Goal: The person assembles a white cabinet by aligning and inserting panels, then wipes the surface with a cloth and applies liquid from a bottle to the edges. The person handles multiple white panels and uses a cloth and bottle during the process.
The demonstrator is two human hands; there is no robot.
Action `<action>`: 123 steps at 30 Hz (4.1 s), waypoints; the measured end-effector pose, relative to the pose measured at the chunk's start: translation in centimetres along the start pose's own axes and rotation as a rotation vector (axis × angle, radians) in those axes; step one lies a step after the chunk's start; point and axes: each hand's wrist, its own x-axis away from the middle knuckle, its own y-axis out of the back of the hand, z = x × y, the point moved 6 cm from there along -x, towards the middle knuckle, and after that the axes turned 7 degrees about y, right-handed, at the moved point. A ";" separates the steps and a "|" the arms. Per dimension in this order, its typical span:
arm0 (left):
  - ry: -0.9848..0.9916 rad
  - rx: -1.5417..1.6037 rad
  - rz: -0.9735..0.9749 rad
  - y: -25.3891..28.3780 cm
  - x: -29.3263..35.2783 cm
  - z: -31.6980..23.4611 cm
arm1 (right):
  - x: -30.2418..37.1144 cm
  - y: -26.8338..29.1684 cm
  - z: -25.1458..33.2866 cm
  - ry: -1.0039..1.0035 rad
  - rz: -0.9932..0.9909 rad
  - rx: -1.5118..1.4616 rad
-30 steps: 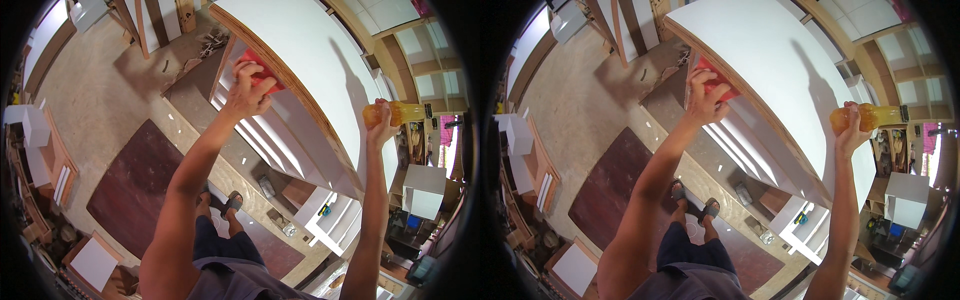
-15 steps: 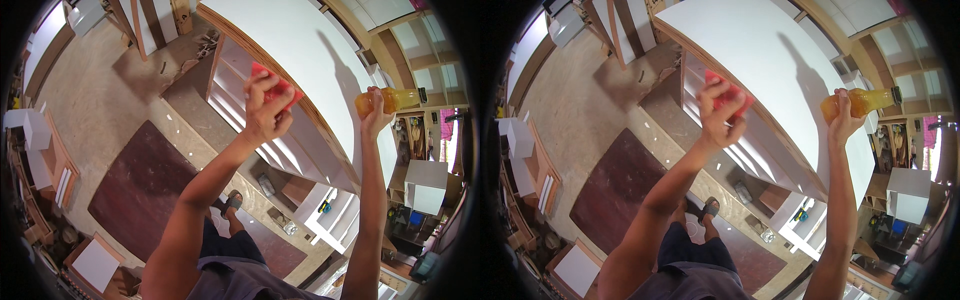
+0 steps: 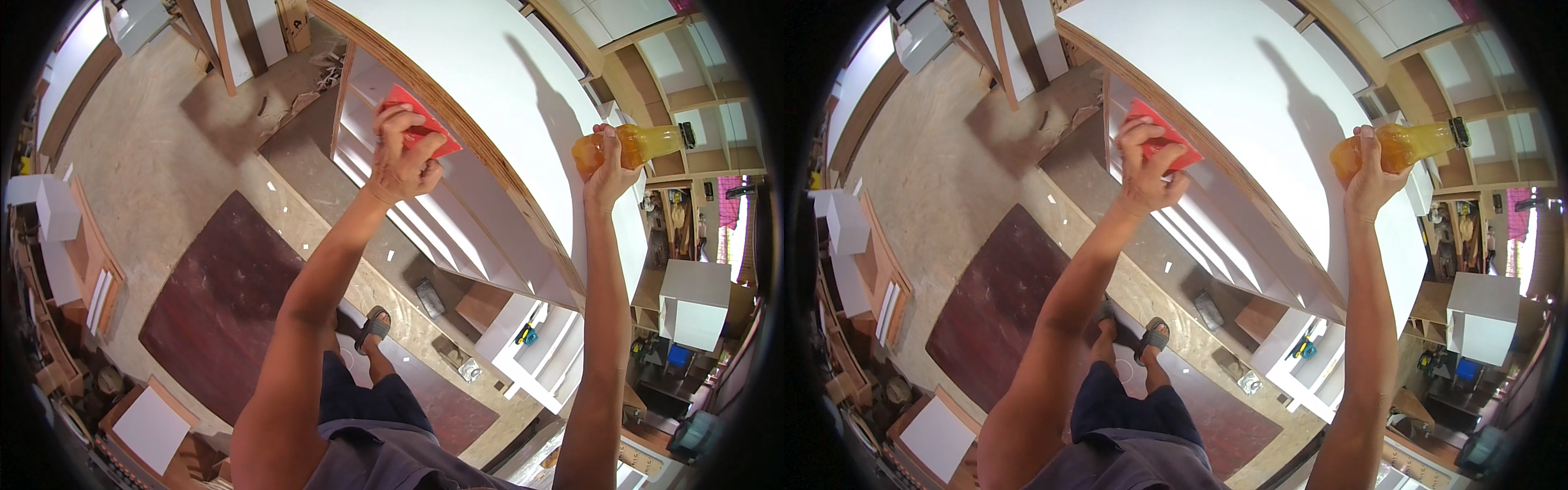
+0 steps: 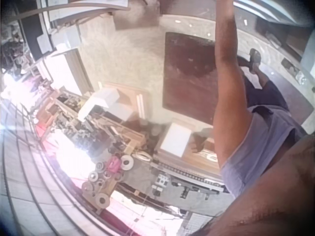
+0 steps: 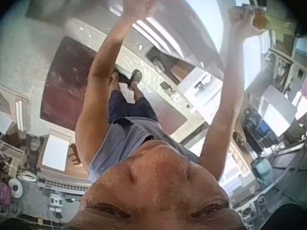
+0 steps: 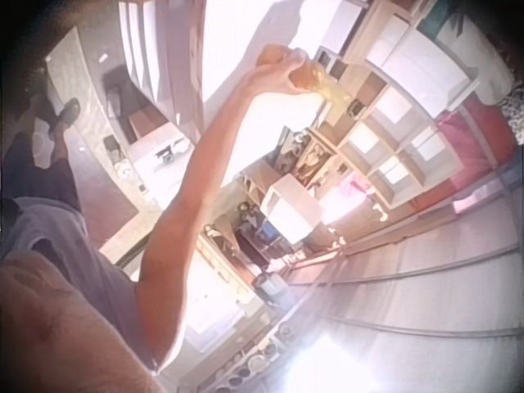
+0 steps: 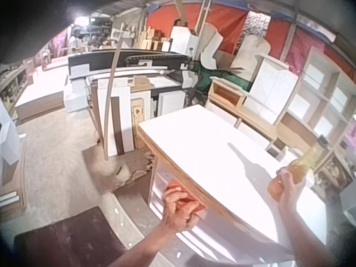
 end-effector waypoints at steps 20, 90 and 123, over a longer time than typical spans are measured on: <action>-0.014 -0.112 0.027 0.3 0.0 3.1 | -0.2 0.1 0.0 0.019 0.013 0.059; 1.332 1.248 0.219 9.2 1.0 -25.7 | 6.7 -1.4 28.9 0.732 1.518 1.307; 1.198 0.873 0.444 5.8 0.6 -28.4 | 6.3 8.9 23.4 0.465 1.273 1.096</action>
